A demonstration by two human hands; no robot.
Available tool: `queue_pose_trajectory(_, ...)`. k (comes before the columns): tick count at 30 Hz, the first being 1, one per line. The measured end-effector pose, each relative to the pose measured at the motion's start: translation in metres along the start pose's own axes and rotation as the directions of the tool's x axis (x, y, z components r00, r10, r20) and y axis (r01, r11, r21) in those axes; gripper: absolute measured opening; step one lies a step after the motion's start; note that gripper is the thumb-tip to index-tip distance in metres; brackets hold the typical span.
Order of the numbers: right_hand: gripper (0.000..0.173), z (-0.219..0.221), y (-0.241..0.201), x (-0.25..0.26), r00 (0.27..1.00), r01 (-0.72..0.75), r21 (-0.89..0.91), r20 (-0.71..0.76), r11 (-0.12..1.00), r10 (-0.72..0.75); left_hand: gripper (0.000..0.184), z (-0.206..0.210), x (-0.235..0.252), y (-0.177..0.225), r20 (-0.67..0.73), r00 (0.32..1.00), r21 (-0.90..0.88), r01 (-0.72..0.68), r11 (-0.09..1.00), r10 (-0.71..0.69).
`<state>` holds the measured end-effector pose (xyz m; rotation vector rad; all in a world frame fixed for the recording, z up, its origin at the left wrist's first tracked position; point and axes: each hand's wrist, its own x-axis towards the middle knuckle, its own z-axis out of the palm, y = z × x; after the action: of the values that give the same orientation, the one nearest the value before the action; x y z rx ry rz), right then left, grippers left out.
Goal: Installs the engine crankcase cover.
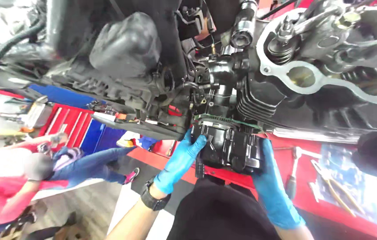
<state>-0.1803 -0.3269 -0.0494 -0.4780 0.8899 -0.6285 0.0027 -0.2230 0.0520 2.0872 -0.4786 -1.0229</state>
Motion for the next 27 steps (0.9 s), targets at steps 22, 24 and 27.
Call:
queue_pose_trajectory(22,0.053,0.004,0.0,-0.003,1.0,-0.01,0.025,-0.03,1.0,0.01,0.074,0.013,0.017,-0.022,-0.098,0.992,-0.257,-0.098,0.961,0.076)
queue_pose_trajectory(24,0.052,0.002,0.004,0.0,0.999,0.002,0.029,-0.035,1.0,-0.001,0.088,0.013,0.018,-0.026,-0.105,0.99,-0.239,-0.118,0.964,0.095)
queue_pose_trajectory(27,0.052,-0.001,0.006,0.001,0.999,0.02,0.045,-0.034,0.999,-0.018,0.097,0.016,0.019,-0.029,-0.115,0.988,-0.247,-0.131,0.96,0.105)
